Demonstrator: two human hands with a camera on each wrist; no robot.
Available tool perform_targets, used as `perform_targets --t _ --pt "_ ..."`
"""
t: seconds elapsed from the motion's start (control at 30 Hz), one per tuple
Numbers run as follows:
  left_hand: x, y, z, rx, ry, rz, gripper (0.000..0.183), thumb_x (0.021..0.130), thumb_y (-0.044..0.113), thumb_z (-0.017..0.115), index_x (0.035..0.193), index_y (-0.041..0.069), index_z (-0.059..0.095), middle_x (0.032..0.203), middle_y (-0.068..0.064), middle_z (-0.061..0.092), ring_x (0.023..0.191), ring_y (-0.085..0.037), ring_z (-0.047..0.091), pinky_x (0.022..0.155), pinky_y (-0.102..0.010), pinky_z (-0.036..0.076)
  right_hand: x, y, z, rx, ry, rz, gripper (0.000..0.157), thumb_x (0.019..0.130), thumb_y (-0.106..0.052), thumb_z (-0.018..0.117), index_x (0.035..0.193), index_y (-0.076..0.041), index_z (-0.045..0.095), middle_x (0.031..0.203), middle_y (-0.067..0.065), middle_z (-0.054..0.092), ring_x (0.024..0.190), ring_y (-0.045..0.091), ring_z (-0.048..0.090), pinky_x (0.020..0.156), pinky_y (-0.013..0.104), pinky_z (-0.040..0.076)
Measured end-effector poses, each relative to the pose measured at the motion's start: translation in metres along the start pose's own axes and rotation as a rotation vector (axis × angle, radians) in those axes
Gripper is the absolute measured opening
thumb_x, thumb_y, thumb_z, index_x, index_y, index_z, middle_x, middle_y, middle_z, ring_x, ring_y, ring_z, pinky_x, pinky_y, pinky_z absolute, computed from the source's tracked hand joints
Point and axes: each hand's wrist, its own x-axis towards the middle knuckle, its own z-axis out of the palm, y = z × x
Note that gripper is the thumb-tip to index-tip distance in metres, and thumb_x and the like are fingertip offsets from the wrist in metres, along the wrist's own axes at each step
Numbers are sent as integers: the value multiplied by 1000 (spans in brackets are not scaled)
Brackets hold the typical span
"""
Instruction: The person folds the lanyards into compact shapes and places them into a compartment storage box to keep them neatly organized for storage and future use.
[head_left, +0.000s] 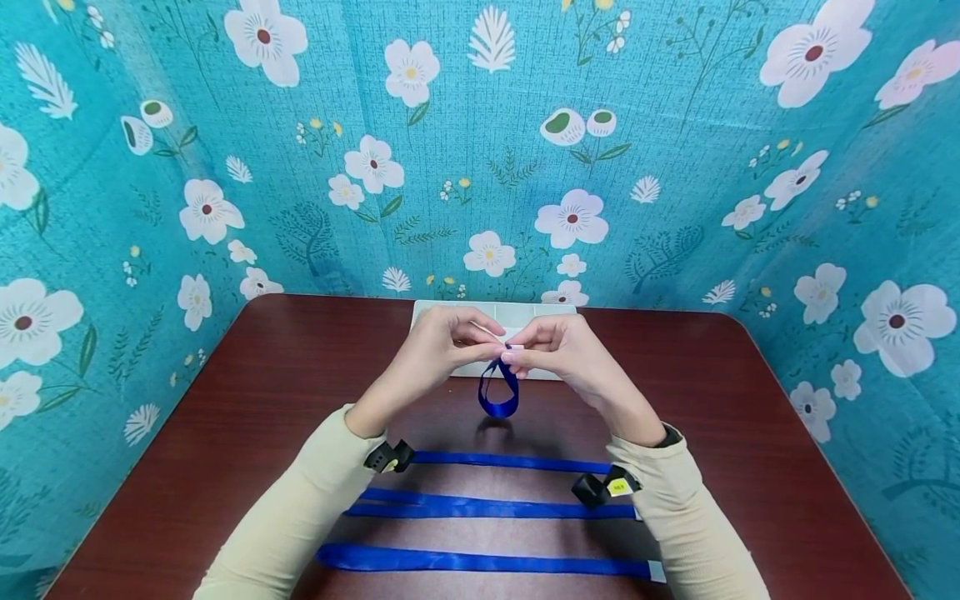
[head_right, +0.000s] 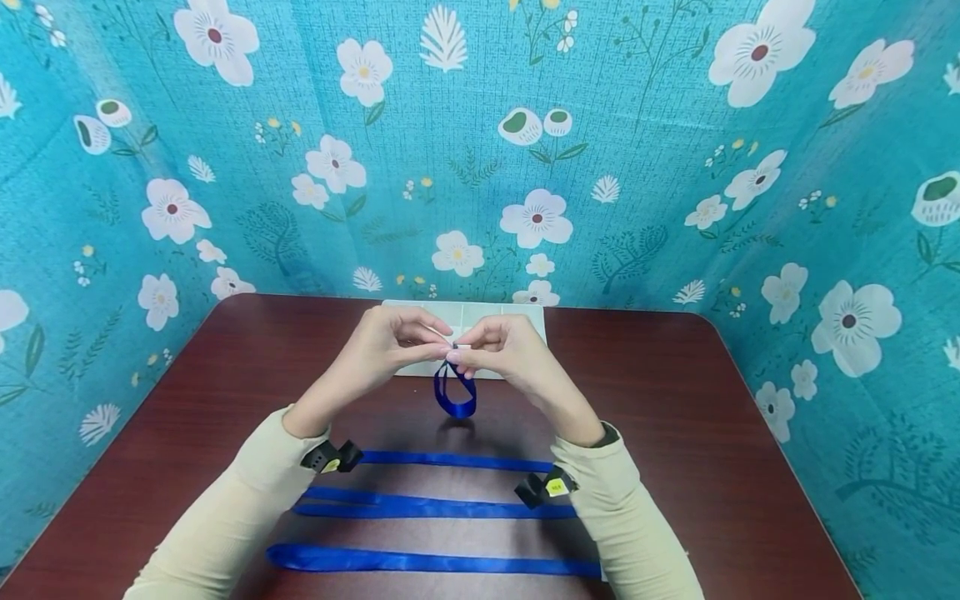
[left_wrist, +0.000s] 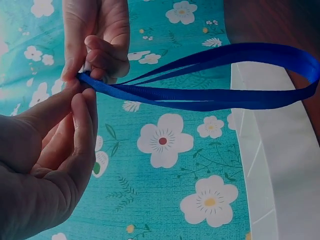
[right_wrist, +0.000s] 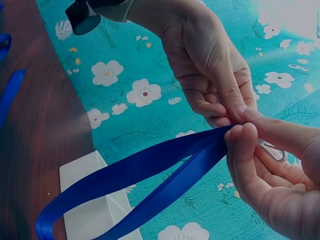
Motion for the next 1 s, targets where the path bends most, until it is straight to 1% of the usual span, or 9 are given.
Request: perform_targets --t 0.2,0.3,0.37,0.5,0.57,0.7,0.8,0.87,1.0 --pt "0 0 2 -50 13 -16 16 91 7 73 105 1 73 88 -5 76 83 -13 73 70 -27 56 0 1 -2 -17 24 -8 12 91 1 70 97 11 69 81 13 72 67 20 68 73 38 59" --pt "-1 -1 4 -72 17 2 18 91 7 72 108 2 72 89 -5 76 84 -12 73 71 -27 56 1 2 -2 -27 50 -16 12 91 2 70 96 12 68 77 11 71 65 19 68 72 37 59" --pt "-1 -2 6 -71 13 24 20 91 7 73 110 2 71 90 -4 76 84 -11 73 72 -28 57 1 2 -2 -27 66 -21 11 90 2 70 95 12 68 74 10 70 64 19 67 69 33 58" --pt "-2 -5 10 -67 1 56 24 90 6 75 113 2 69 94 -2 75 85 -10 71 75 -28 57 1 3 -1 -16 93 -27 12 90 4 70 94 14 66 71 8 68 61 19 64 67 30 57" --pt "-3 -6 12 -70 -4 67 26 88 4 76 113 2 68 96 -3 74 85 -10 70 77 -28 58 1 3 -2 -14 106 -31 12 90 4 70 94 15 66 70 7 68 60 18 64 66 29 56" --pt "-4 -8 14 -52 8 75 31 86 5 78 115 4 67 98 -3 72 85 -11 68 80 -29 57 1 3 -2 -7 124 -45 12 89 6 69 94 17 64 69 5 68 59 18 63 64 29 55" --pt "-5 -10 16 -26 27 62 39 84 8 82 119 7 65 99 -4 68 88 -13 65 83 -32 56 1 2 -3 -10 129 -54 12 89 7 68 94 17 64 68 5 68 58 18 63 62 28 54" --pt "-7 -13 18 -8 33 50 49 81 11 85 124 8 61 101 -6 66 93 -15 62 85 -34 55 0 1 -2 -10 133 -58 11 89 7 68 93 17 64 68 4 67 58 17 62 61 28 54" --pt "-13 -20 23 35 12 15 69 77 17 89 132 9 49 110 -8 61 104 -21 59 90 -36 53 0 -2 -2 -3 146 -57 9 89 6 68 92 15 65 67 4 67 57 16 61 61 29 53"
